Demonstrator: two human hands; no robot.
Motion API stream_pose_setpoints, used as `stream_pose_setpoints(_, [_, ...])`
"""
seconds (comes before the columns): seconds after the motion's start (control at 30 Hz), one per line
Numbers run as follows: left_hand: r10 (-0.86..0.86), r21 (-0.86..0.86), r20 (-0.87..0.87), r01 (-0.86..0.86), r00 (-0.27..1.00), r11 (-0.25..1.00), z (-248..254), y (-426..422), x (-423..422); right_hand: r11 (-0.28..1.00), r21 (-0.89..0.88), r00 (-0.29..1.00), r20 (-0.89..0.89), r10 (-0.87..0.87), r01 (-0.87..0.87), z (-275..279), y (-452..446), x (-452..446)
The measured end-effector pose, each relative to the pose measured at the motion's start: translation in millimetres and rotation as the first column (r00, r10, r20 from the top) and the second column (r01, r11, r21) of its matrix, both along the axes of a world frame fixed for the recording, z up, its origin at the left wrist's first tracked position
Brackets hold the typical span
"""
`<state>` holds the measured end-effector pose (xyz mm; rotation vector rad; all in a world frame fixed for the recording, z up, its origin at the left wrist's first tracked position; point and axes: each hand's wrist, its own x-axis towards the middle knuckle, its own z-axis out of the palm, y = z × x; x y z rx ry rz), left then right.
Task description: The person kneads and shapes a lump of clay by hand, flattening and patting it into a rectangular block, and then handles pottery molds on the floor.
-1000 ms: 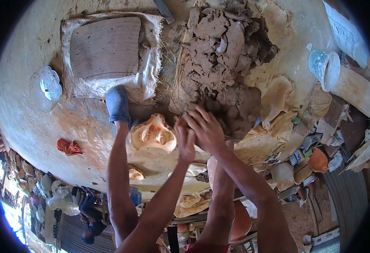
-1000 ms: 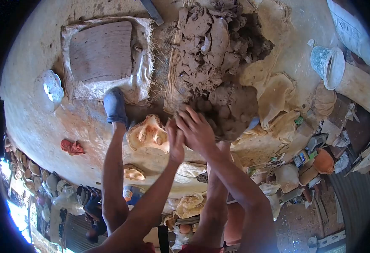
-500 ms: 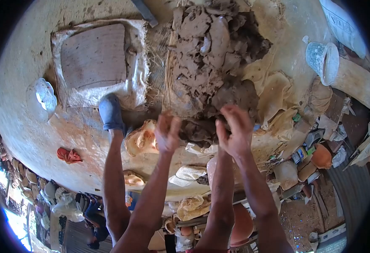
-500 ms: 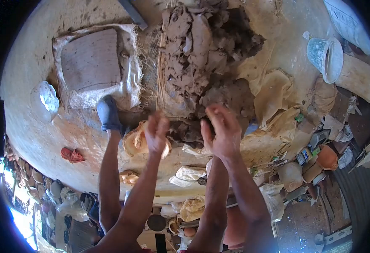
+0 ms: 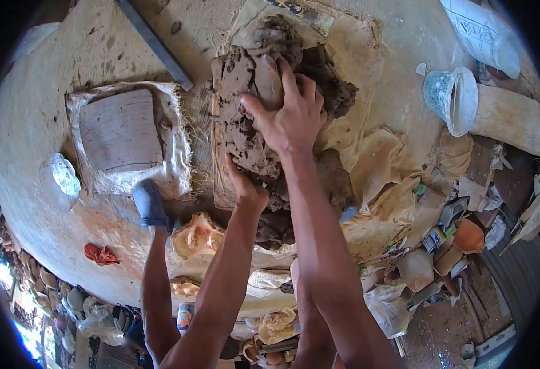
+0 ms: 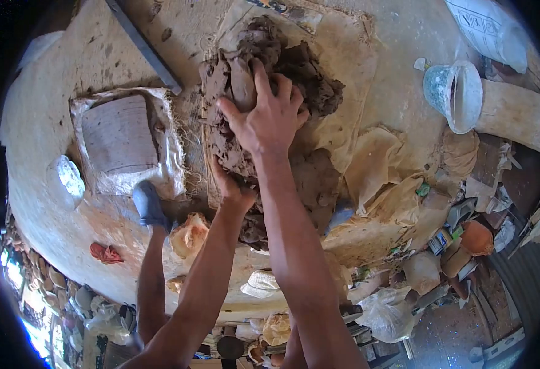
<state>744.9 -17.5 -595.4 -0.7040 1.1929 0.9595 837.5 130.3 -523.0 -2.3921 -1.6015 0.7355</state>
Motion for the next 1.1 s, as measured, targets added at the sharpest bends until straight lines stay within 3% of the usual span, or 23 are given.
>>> stream_pose_setpoints(0.07, [-0.028,0.064,-0.027,0.030,0.999,0.998,33.0,9.0,8.4,0.992,-0.127,0.999,-0.022,-0.029,0.026,5.5,27.9,20.1])
stream_pose_setpoints(0.1, [-0.178,-0.022,-0.095,0.176,0.979,0.984,67.1,29.6,15.7,0.972,-0.215,0.960,-0.239,-0.147,0.096,4.8,44.2,33.8])
stream_pose_setpoints(0.17, [-0.366,-0.151,-0.190,0.342,0.911,0.928,87.8,34.6,23.0,0.929,-0.351,0.870,-0.416,-0.265,0.115,13.0,81.3,53.7])
stream_pose_setpoints(0.23, [-0.418,-0.086,-0.290,0.412,0.861,0.907,112.8,53.4,39.4,0.929,-0.369,0.933,-0.331,-0.138,0.006,-19.8,117.3,78.1])
stream_pose_setpoints(0.3, [-0.495,0.094,-0.413,0.577,0.764,0.812,139.4,73.4,37.9,0.877,-0.459,0.923,-0.382,-0.050,-0.143,-11.7,147.1,91.3])
stream_pose_setpoints(0.33, [-0.491,0.093,-0.425,0.576,0.760,0.812,145.8,87.5,35.7,0.853,-0.466,0.897,-0.442,0.005,-0.235,-10.7,166.2,97.7])
stream_pose_setpoints(0.37, [-0.576,0.106,-0.546,0.732,0.608,0.673,149.7,101.8,34.7,0.856,-0.426,0.920,-0.369,0.131,-0.292,-32.8,179.1,103.8])
stream_pose_setpoints(0.4, [-0.631,0.073,-0.648,0.860,0.425,0.504,150.7,107.7,32.0,0.813,-0.274,0.766,-0.574,0.290,-0.513,-76.9,192.9,130.7])
stream_pose_setpoints(0.43, [-0.640,0.053,-0.646,0.862,0.415,0.505,147.2,108.3,33.1,0.843,-0.318,0.813,-0.542,0.214,-0.434,-89.4,199.1,137.7])
stream_pose_setpoints(0.5, [-0.470,-0.075,-0.880,0.955,0.073,0.288,135.4,121.3,43.4,0.868,-0.353,0.855,-0.498,0.144,-0.351,-81.6,203.5,140.0])
stream_pose_setpoints(0.53, [-0.482,-0.073,-0.873,0.955,0.078,0.286,133.0,124.6,44.3,0.913,-0.346,0.868,-0.497,0.018,-0.217,-65.3,195.0,148.0])
stream_pose_setpoints(0.6, [-0.523,-0.134,-0.851,0.982,-0.045,0.133,138.7,132.7,43.4,0.941,-0.333,0.835,-0.498,-0.232,0.063,-1.5,168.1,147.5])
stream_pose_setpoints(0.63, [-0.514,-0.132,-0.856,0.982,-0.044,0.135,137.1,137.7,43.5,0.931,-0.302,0.793,-0.507,-0.337,0.203,23.0,159.5,148.7])
stream_pose_setpoints(0.7, [-0.226,0.001,-0.973,0.979,0.048,0.206,127.4,145.6,46.3,0.983,0.082,0.877,-0.468,-0.110,0.167,54.2,132.0,160.6])
stream_pose_setpoints(0.77, [-0.122,0.072,-0.988,0.977,0.098,0.200,128.2,141.5,48.6,0.959,0.275,0.944,-0.296,0.148,-0.064,85.8,89.1,112.8])
stream_pose_setpoints(0.8, [-0.211,-0.013,-0.977,0.995,0.008,0.099,133.0,148.7,48.1,0.964,0.259,0.947,-0.291,0.135,-0.058,80.3,81.0,100.7])
stream_pose_setpoints(0.83, [-0.276,-0.089,-0.957,0.996,-0.087,-0.005,132.1,158.1,53.2,0.938,0.303,0.965,-0.142,0.219,-0.168,70.0,74.4,93.7])
stream_pose_setpoints(0.87, [-0.285,-0.083,-0.955,0.997,-0.083,-0.013,127.3,162.6,63.2,0.905,0.324,0.957,0.007,0.289,-0.276,63.6,67.9,95.5])
stream_pose_setpoints(0.9, [-0.248,-0.164,-0.955,0.986,-0.166,-0.029,123.0,166.8,73.2,0.913,0.311,0.961,0.003,0.276,-0.263,57.6,68.0,104.4])
stream_pose_setpoints(0.97, [-0.131,-0.351,-0.925,0.934,-0.357,-0.064,116.8,185.2,95.9,0.880,0.446,0.914,-0.266,0.306,-0.164,33.8,90.6,127.5])
stream_pose_setpoints(1.0, [-0.130,-0.352,-0.924,0.933,-0.360,-0.078,111.3,195.1,108.1,0.884,0.443,0.918,-0.269,0.292,-0.151,30.6,101.6,136.0])
stream_pose_setpoints(1.07, [-0.127,-0.417,-0.897,0.905,-0.424,-0.082,101.8,210.1,129.1,0.941,0.337,0.809,-0.548,0.214,-0.021,26.2,114.2,153.5])
stream_pose_setpoints(1.1, [-0.111,-0.421,-0.896,0.902,-0.430,-0.098,101.1,220.1,140.6,0.939,0.344,0.811,-0.549,0.201,0.000,22.1,119.0,163.8])
